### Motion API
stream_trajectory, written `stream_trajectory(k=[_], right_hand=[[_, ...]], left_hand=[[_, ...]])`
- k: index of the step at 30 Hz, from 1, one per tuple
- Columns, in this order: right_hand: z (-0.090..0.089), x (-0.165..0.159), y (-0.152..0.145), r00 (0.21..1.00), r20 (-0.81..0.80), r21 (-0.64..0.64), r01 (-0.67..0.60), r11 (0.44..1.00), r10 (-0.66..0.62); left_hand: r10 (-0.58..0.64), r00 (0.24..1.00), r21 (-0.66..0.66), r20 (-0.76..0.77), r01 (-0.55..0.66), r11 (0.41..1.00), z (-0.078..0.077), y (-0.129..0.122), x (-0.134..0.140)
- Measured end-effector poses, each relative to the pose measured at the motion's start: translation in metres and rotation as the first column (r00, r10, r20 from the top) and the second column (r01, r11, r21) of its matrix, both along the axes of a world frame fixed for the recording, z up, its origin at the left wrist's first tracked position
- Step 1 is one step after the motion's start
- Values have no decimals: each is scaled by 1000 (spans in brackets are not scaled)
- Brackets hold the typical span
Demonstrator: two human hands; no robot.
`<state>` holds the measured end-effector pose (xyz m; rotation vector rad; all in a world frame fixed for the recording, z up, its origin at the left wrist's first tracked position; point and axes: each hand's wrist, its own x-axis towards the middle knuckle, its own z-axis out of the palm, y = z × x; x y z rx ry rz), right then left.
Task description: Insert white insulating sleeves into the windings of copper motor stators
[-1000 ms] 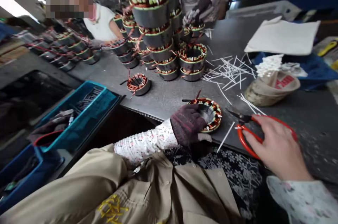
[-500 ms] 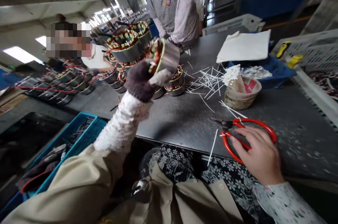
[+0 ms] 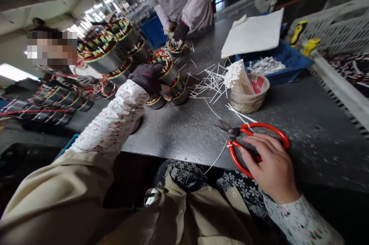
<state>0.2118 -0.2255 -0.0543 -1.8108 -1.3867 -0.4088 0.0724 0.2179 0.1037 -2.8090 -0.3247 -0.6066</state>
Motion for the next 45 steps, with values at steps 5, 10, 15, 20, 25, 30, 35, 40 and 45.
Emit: stream_trajectory(k=[5, 10, 15, 20, 25, 30, 35, 40, 45], right_hand=[[2, -2, 0, 992, 120, -106, -25, 994, 38], [2, -6, 4, 973, 230, -258, 71, 963, -10], [1, -10, 19, 944, 275, -217, 244, 945, -181], [1, -14, 29, 919, 385, -91, 133, 987, -88], [-1, -7, 30, 925, 377, -131, 16, 991, 35], [-4, 3, 30, 904, 413, -119, -63, 991, 107], [-8, 14, 31, 873, 458, -98, -136, 986, 166], [0, 14, 31, 869, 467, -71, -149, 986, 165], [2, 10, 33, 873, 464, -68, -136, 988, 152]], left_hand=[[240, 943, 57, -230, -233, 971, 19, -61, -22], [419, 840, 65, -346, -424, 903, 36, -135, -48], [438, 827, 55, -352, -449, 892, 35, -161, -77], [230, 966, 117, -117, -216, 969, 10, -157, -109], [226, 951, 87, -210, -212, 973, 3, -145, -79], [277, 925, 46, -259, -275, 960, 10, -116, -8], [276, 930, 17, -244, -280, 960, 15, -84, 64], [243, 966, 17, 88, -245, 969, 4, -129, 75], [438, 782, -320, 443, -319, 892, -31, -144, -18]])
